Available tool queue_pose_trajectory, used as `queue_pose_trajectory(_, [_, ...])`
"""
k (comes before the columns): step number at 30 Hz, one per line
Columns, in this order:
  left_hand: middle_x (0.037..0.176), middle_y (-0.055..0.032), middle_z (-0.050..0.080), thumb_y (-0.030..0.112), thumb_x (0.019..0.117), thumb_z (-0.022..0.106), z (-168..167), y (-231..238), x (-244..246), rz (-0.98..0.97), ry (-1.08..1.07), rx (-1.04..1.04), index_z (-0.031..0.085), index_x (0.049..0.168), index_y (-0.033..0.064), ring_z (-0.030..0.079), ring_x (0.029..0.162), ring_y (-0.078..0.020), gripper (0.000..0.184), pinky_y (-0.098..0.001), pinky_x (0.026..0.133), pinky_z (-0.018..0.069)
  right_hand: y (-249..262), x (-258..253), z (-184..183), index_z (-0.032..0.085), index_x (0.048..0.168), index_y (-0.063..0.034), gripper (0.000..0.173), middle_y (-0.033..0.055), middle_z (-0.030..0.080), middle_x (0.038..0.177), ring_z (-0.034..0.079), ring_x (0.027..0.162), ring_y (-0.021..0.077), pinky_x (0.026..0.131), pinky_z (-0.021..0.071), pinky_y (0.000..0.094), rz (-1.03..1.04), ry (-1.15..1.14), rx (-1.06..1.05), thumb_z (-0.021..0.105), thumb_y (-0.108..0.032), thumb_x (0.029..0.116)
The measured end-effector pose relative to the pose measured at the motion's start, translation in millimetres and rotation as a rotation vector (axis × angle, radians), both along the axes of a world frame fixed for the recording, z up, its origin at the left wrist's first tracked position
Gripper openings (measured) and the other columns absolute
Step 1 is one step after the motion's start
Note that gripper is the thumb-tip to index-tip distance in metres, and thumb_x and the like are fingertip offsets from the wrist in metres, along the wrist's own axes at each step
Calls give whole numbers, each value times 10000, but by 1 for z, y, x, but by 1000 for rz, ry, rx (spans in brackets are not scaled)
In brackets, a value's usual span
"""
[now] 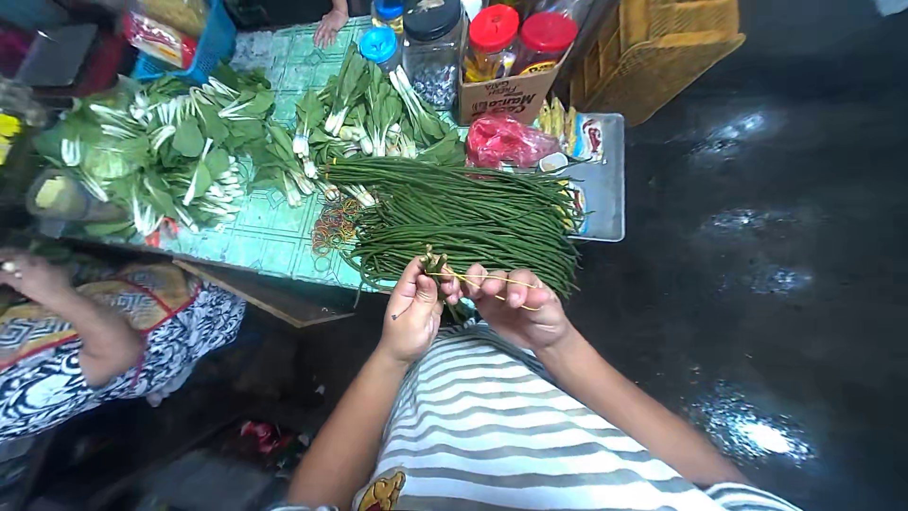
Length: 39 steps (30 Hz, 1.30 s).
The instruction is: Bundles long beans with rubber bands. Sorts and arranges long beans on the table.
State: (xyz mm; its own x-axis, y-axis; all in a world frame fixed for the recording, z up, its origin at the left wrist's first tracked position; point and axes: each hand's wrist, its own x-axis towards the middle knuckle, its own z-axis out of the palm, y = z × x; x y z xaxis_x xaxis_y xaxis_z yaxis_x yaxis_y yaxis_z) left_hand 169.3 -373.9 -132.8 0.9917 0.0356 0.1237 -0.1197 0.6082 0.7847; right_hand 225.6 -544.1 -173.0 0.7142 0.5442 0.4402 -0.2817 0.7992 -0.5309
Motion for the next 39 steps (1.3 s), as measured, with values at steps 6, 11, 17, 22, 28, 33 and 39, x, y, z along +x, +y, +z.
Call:
queue_pose_trajectory(6, [1000, -15, 623, 283, 1069, 534, 0, -3, -1, 18, -11, 23, 611, 1186, 146, 615, 922, -120, 196, -322, 870, 533, 11, -14, 14, 735, 1242, -205, 365, 104, 696, 1202, 658, 971, 175, 812, 527, 293, 213, 362, 204, 571, -446, 1021])
queue_pose_trajectory(11, [1027, -15, 631, 273, 1062, 548, -1, 6, -4, 35, -2, 55, 601, 1215, 151, 627, 945, -113, 203, -319, 889, 541, 20, -14, 23, 681, 1330, -227, 349, 121, 560, 1476, 672, 898, 139, 702, 536, 242, 271, 419, 236, 529, -384, 1059])
queue_pose_trajectory(17, [1026, -13, 634, 272, 1066, 541, -3, 17, -6, 59, 5, 98, 605, 1211, 141, 632, 943, -109, 206, -318, 884, 547, 31, -13, 27, 668, 1353, -223, 373, 121, 540, 1499, 669, 891, 131, 687, 530, 239, 285, 428, 182, 525, -403, 1059])
queue_pose_trajectory(22, [1049, -6, 633, 264, 1073, 527, -4, 24, -6, 66, -5, 111, 609, 1227, 142, 627, 957, -102, 213, -315, 895, 542, 38, -11, 30, 683, 1336, -231, 356, 118, 557, 1486, 665, 884, 127, 675, 521, 240, 267, 465, 94, 536, -395, 1057])
queue_pose_trajectory(28, [1031, -16, 641, 232, 1083, 507, -6, 34, -4, 89, -13, 213, 616, 1218, 126, 633, 948, -113, 203, -323, 884, 548, 46, 1, 38, 640, 1384, -185, 366, 129, 578, 1457, 662, 902, 118, 710, 528, 238, 231, 449, -32, 525, -335, 1071])
queue_pose_trajectory(33, [1011, -38, 646, 183, 1095, 467, -4, 44, -4, 98, 13, 334, 610, 1221, 93, 654, 922, -138, 211, -352, 857, 580, 55, 10, 43, 657, 1361, -128, 353, 172, 598, 1414, 666, 851, 124, 710, 556, 259, 187, 349, -118, 608, -257, 1036])
queue_pose_trajectory(39, [1041, -33, 677, 189, 1084, 496, -4, 64, -5, 177, 8, 858, 679, 1140, 49, 655, 916, -107, 237, -308, 823, 578, 69, 31, 61, 737, 1141, -50, 242, 142, 743, 1142, 573, 598, 34, 488, 452, 182, 10, 24, -477, 750, -151, 922])
